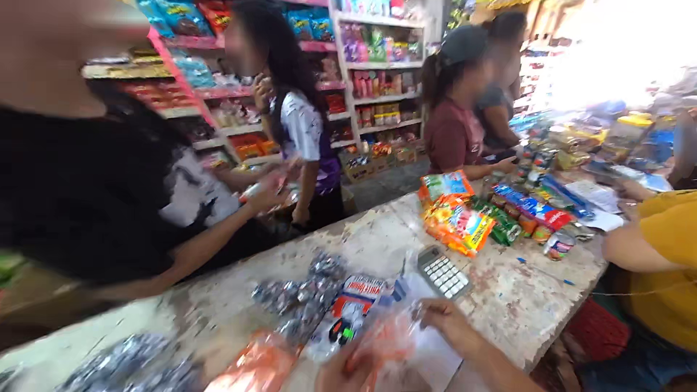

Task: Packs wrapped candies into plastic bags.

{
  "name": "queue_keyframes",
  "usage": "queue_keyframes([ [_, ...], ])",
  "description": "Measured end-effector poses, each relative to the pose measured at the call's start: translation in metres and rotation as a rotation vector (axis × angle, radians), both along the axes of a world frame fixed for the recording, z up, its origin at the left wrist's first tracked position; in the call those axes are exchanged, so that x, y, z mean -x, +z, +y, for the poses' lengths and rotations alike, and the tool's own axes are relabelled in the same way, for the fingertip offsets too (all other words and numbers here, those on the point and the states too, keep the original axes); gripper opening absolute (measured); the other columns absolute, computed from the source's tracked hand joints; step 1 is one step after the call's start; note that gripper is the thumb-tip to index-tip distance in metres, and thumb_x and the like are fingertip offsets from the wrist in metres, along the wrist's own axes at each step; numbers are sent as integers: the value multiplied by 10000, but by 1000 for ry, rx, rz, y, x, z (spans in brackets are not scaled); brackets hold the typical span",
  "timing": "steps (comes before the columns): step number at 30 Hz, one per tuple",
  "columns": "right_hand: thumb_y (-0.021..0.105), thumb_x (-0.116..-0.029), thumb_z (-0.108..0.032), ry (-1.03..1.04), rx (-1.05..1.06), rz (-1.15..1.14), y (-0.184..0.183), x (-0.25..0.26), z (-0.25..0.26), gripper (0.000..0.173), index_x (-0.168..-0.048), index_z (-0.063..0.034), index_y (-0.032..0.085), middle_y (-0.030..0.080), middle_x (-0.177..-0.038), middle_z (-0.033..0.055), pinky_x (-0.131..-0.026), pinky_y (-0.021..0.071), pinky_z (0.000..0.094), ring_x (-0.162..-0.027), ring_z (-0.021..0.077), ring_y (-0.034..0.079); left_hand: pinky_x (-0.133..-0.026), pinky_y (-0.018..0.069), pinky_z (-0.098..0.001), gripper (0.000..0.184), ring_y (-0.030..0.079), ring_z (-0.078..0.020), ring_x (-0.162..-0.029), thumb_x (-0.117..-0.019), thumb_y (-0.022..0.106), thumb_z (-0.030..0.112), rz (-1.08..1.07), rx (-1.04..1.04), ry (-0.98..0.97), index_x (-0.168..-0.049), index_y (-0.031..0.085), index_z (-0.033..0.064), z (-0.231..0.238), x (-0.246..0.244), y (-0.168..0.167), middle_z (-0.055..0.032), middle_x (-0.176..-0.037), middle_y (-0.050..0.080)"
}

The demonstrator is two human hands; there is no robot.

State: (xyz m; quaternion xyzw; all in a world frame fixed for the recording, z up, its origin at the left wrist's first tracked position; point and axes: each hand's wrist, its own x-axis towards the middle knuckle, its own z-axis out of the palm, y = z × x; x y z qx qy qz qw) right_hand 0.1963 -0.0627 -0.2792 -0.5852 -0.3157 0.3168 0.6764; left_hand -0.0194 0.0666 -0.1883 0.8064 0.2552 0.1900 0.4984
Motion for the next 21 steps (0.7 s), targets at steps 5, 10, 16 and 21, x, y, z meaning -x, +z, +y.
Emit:
queue_keyframes([
  [5,469,-1030,-49,-50,-115,296,11,-37,-10,208,-1174,-31,619,733,-1002,128,-754,636,446,-857,256,738,-721,601,-267,315,700,-58,-778,-826,764,70,-47,84,83,-1133,718,15,35,2,-40,-13,-903,746],
  [10,501,-1054,-95,-107,-168,317,6,-51,-9,174,-1049,-11,653,696,-849,94,-693,625,385,-728,187,702,-645,575,-195,93,679,-9,-686,-847,754,-2,-180,241,177,-931,745,37,35,-1,-39,40,-780,741],
  [16,430,-1101,-214,-277,-201,356,7,-83,-17,237,-1111,-30,580,692,-902,91,-762,625,420,-810,210,714,-601,537,-187,54,617,1,-626,-932,686,109,-203,261,187,-927,708,60,43,-5,-44,75,-717,665],
  [21,493,-1056,-73,-292,-279,338,-2,-110,-29,176,-1218,-28,545,690,-1050,141,-831,628,450,-913,249,723,-704,532,-201,280,612,-13,-754,-1048,532,220,-284,315,92,-1210,658,30,46,-8,-46,55,-885,668],
])
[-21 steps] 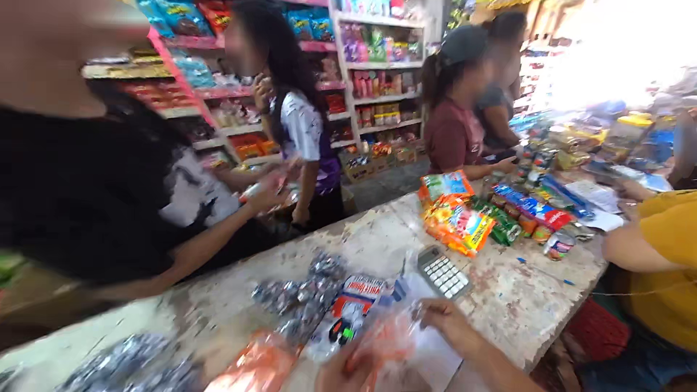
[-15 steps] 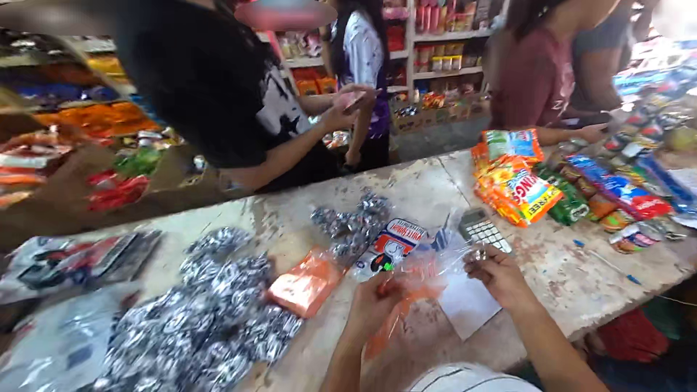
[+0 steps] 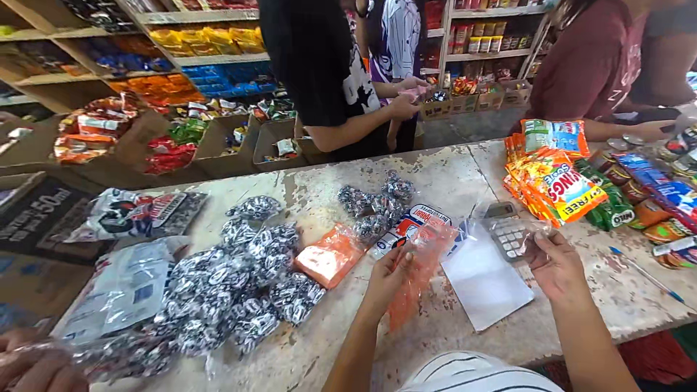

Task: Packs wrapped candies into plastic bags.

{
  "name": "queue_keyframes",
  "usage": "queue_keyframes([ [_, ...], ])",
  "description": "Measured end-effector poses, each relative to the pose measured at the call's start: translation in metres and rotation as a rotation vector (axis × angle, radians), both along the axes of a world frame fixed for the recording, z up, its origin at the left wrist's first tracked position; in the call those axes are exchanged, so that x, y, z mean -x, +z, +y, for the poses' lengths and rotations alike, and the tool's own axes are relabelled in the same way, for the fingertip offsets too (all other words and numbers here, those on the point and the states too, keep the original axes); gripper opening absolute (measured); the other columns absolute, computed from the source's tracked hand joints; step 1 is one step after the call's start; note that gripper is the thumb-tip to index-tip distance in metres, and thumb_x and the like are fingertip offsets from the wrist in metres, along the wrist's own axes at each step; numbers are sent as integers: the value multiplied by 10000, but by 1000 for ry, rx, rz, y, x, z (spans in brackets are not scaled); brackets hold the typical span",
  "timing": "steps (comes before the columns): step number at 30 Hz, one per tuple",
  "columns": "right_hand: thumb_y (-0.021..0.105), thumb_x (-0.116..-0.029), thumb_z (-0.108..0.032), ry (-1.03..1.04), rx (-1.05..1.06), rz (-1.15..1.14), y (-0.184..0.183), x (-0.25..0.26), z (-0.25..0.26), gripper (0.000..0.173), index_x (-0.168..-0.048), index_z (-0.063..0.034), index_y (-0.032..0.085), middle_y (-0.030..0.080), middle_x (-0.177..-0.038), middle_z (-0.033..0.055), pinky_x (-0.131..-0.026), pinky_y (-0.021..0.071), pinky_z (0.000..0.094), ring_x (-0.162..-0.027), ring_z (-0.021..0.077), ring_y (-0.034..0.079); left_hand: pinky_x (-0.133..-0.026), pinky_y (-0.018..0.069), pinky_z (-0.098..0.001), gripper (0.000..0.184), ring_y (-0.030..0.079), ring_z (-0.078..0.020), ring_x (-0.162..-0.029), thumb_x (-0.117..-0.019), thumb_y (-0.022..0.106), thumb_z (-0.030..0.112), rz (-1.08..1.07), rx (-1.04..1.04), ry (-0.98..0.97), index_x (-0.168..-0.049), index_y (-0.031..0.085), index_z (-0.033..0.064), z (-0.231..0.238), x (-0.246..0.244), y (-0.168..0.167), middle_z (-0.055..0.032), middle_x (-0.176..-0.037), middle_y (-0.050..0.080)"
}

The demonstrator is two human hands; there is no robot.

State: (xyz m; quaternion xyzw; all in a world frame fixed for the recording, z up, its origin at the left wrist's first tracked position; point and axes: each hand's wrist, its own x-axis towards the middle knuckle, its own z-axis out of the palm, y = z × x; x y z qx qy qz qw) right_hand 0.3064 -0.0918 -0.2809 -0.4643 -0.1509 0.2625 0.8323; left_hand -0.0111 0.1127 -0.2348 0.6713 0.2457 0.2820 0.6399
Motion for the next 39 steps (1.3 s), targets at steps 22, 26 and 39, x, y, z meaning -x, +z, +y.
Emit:
queue_keyframes([
  [22,604,-971,-64,122,-17,-123,8,11,-4,118,-1072,-6,627,716,-982,138,-829,632,468,-898,257,735,-791,605,-239,331,705,-47,-838,-760,783,-78,-104,2,48,-1075,733,11,2,5,1,21,-924,757],
  [26,642,-978,-79,179,-51,-164,11,17,-1,128,-1089,-19,619,724,-963,150,-798,639,456,-866,272,742,-767,601,-241,232,693,-38,-808,-775,773,-61,-198,-46,17,-973,757,58,4,6,-7,43,-892,748],
  [39,425,-1103,-239,244,11,-197,28,34,0,324,-1023,-14,644,725,-889,146,-724,641,439,-787,270,739,-1011,520,-444,625,672,-221,-1111,-799,874,279,587,-264,-815,-1339,654,54,11,25,-3,-122,-1208,710],
])
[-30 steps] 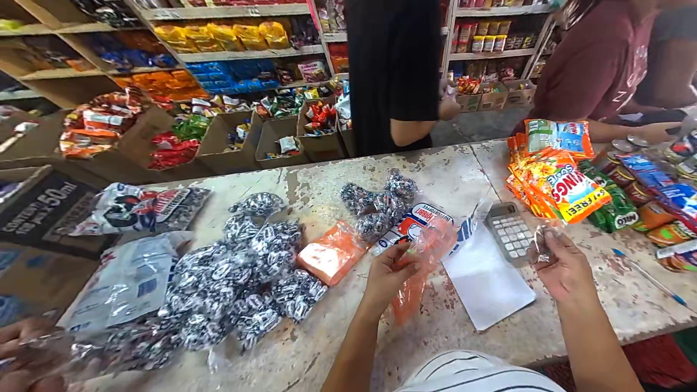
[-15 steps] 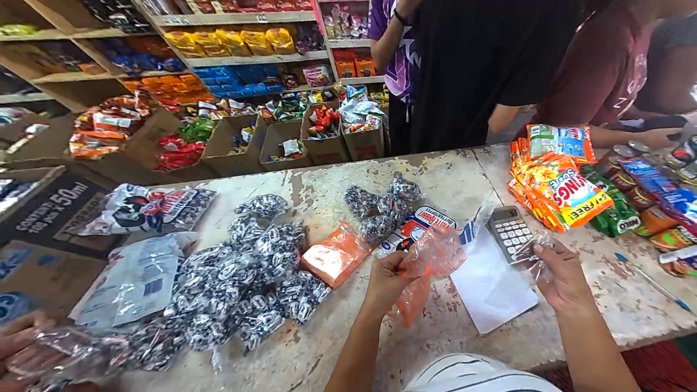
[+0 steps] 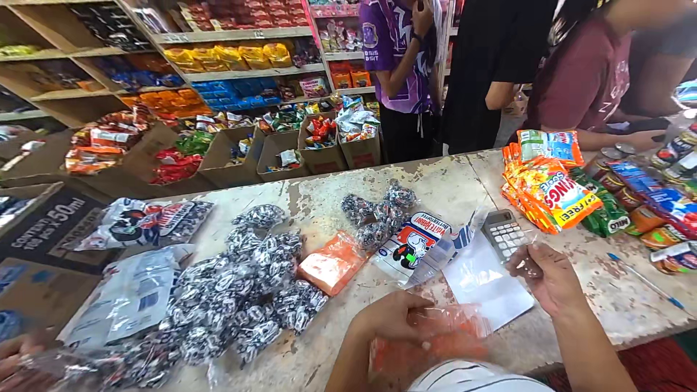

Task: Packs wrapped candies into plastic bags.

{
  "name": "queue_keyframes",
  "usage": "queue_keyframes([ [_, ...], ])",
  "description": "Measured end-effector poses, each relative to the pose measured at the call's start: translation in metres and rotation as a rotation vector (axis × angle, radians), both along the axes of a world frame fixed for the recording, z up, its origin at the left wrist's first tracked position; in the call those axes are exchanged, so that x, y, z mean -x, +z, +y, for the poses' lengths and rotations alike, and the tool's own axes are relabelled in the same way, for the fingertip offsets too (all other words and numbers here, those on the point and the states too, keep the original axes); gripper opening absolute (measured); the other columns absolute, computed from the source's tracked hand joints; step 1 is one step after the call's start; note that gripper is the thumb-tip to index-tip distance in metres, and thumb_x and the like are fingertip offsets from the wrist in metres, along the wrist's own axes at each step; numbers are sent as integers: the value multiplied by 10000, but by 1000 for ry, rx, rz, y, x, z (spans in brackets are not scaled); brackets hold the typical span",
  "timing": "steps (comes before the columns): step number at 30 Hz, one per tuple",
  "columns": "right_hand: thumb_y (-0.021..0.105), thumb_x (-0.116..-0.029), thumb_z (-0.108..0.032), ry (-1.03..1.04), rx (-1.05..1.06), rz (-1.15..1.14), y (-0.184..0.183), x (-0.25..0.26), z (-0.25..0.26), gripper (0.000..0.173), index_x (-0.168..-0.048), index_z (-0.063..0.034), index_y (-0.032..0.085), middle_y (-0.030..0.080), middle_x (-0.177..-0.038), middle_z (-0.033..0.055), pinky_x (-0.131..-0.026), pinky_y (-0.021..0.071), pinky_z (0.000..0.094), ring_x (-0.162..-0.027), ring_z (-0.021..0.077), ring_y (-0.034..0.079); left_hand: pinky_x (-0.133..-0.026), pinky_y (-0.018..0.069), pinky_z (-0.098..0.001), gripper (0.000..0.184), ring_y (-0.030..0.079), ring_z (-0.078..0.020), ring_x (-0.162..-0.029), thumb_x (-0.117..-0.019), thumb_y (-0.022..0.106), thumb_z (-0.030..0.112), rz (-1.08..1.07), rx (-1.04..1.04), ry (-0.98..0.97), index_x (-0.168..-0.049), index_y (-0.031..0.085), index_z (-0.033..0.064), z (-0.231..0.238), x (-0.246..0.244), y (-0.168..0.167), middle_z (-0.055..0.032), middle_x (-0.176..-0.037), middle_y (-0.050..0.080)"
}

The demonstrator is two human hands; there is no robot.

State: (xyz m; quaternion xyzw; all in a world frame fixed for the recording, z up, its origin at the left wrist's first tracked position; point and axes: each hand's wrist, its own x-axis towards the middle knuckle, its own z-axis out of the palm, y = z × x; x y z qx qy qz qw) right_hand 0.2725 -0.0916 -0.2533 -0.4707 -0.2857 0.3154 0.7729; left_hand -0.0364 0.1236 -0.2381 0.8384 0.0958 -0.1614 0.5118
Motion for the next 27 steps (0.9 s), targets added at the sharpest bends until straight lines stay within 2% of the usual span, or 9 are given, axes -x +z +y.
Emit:
queue_keyframes([
  [5,490,-1079,-211,135,-4,-118,25,29,18,293,-1022,-4,690,743,-931,154,-809,640,461,-852,278,749,-1129,457,-386,867,535,-200,-1362,-815,792,544,-445,266,158,-1477,528,51,8,20,44,-82,-1496,551],
  [9,501,-1071,-302,347,52,-236,43,64,49,357,-922,-76,734,753,-907,61,-855,617,407,-877,183,735,-1159,420,-362,951,483,-175,-1400,-864,765,456,-607,325,295,-1572,332,-9,-20,-26,77,-107,-1537,492],
  [11,513,-1071,-263,314,70,-248,45,75,64,340,-908,-58,730,731,-864,38,-802,610,336,-827,123,707,-1024,510,-311,727,619,-112,-1157,-878,774,293,-621,447,402,-1467,481,-17,-28,-47,50,-68,-1300,648],
  [13,490,-1080,-232,268,80,-168,42,74,74,333,-932,-27,706,719,-866,66,-787,621,356,-817,149,709,-862,561,-285,369,652,-85,-917,-895,766,188,-593,572,494,-1204,649,27,-25,-54,11,-15,-1021,692],
  [16,420,-1106,-255,207,131,-71,29,62,74,398,-968,18,673,734,-887,136,-764,646,453,-818,258,744,-814,548,-290,100,632,-84,-871,-897,750,129,-563,694,536,-942,663,110,-20,-47,-18,17,-933,664],
  [20,414,-1110,-260,138,176,5,4,48,66,361,-1051,15,640,734,-938,171,-753,642,479,-839,303,745,-988,554,-522,140,664,-336,-1162,-931,678,31,-552,1015,593,-1059,621,35,-16,-46,-14,-184,-1287,662],
  [23,453,-1094,-172,165,172,-46,-15,41,61,257,-1186,-5,625,724,-1046,188,-773,640,505,-898,329,737,-981,547,-522,568,641,-357,-1192,-944,675,183,-549,1083,553,-1460,474,58,-18,-49,-18,-215,-1435,563],
  [24,469,-1084,-149,177,166,-75,-22,38,61,238,-1207,-13,622,723,-1055,187,-773,642,505,-898,330,739,-986,548,-521,594,641,-357,-1195,-970,655,223,-555,1088,558,-1500,450,52,-18,-51,-21,-221,-1440,557],
  [27,515,-1054,-95,224,196,-169,-38,32,59,188,-1155,-16,653,727,-1003,178,-796,637,500,-866,317,737,-998,550,-492,324,667,-320,-1141,-1064,521,168,-589,1110,674,-1307,609,-28,-14,-60,-32,-213,-1314,642],
])
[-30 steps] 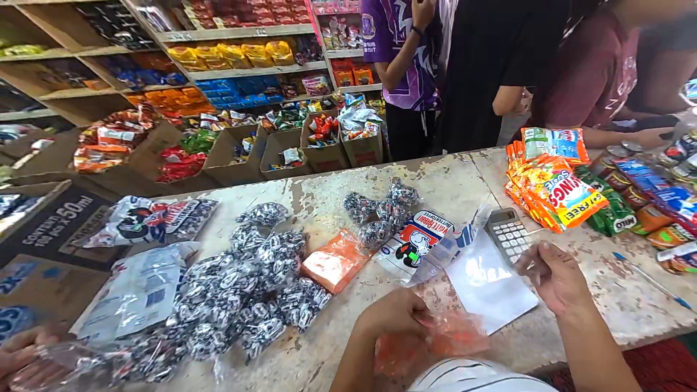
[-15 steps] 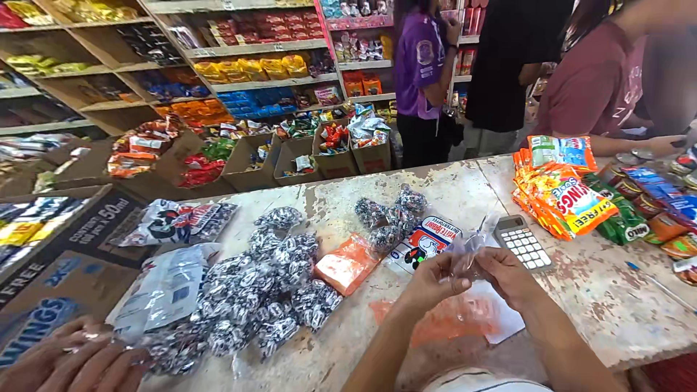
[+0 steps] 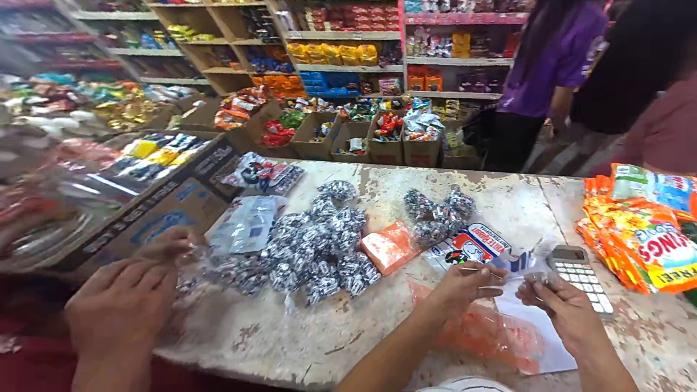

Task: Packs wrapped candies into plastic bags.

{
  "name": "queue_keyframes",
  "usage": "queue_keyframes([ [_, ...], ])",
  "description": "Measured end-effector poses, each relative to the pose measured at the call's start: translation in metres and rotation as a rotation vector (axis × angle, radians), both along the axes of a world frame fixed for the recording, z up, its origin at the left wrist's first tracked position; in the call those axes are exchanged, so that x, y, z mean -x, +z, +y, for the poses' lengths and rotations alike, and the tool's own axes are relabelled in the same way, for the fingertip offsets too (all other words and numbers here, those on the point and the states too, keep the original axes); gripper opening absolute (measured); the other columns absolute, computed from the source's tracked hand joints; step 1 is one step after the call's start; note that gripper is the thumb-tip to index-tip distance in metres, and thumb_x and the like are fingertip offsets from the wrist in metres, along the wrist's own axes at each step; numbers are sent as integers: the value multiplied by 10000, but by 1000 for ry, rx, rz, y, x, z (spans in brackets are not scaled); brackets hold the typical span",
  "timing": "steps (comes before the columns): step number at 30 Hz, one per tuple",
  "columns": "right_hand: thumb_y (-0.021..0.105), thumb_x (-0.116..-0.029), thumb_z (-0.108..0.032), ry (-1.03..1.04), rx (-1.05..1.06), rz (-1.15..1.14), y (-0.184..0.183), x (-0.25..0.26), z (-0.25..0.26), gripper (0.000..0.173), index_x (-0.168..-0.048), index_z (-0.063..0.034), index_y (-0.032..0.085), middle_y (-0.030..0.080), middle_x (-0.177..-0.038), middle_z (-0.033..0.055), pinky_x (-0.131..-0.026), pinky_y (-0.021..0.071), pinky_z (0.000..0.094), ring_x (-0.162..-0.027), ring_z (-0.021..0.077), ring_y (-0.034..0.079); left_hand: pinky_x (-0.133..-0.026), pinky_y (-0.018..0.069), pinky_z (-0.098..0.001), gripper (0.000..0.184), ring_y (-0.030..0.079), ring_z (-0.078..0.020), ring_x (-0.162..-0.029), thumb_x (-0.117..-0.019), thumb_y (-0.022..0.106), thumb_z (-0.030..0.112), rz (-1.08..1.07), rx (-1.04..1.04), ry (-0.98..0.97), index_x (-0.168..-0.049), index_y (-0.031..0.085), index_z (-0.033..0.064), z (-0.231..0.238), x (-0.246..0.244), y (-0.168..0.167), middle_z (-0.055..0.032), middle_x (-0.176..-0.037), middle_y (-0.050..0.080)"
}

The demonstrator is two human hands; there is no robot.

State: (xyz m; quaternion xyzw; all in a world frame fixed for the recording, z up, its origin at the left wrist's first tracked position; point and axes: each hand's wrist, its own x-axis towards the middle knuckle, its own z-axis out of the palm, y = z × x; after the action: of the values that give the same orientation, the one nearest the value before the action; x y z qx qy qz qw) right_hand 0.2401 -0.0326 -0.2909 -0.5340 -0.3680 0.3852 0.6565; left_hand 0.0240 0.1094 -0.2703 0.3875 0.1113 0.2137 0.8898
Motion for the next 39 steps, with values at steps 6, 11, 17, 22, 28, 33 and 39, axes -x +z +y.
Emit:
queue_keyframes([
  [6,696,-955,-190,23,25,-472,-24,-14,12,283,-1232,-131,687,690,-1238,30,-913,619,431,-1116,213,681,-737,575,-283,254,670,-112,-887,-1011,425,83,51,-163,253,-1001,679,76,10,6,11,-35,-1080,701],
  [11,830,-794,-393,-251,-24,-946,-28,-43,42,530,-1280,-235,690,485,-1520,116,-1184,377,515,-1448,319,408,-588,466,-180,285,588,-9,-673,-946,450,118,73,-510,541,-826,707,97,16,33,10,51,-789,676],
  [17,733,-873,-265,-65,267,-1194,-28,-39,104,586,-1435,-352,590,607,-1384,119,-1004,471,624,-1191,353,618,-594,518,-387,772,582,-154,-623,-709,837,611,937,-1081,509,-1322,629,190,-8,50,11,27,-750,624],
  [22,554,-966,-146,-1,422,-1268,32,-21,119,299,-1163,-216,767,740,-1087,80,-849,548,583,-1009,318,703,-705,554,-523,636,692,-263,-780,-834,767,452,1203,-1122,543,-1388,602,187,-10,46,19,-63,-908,719],
  [28,601,-1005,-407,179,748,-1292,130,9,96,312,-981,-144,768,734,-942,128,-791,520,615,-967,356,695,-553,514,-265,156,596,-63,-592,-887,723,226,771,-1235,1130,-945,784,94,4,38,13,16,-724,681],
  [33,612,-1009,-412,103,652,-1297,146,22,71,313,-1021,-149,782,739,-942,119,-785,527,599,-937,349,701,-547,494,-173,129,562,8,-580,-892,726,154,527,-1141,1167,-895,756,28,-1,29,9,28,-700,662],
  [39,618,-1017,-394,19,504,-1221,127,11,59,307,-1080,-148,790,735,-967,98,-781,535,591,-914,316,699,-517,461,-155,105,528,23,-561,-886,729,107,386,-1114,1173,-905,748,6,-5,26,11,37,-681,643],
])
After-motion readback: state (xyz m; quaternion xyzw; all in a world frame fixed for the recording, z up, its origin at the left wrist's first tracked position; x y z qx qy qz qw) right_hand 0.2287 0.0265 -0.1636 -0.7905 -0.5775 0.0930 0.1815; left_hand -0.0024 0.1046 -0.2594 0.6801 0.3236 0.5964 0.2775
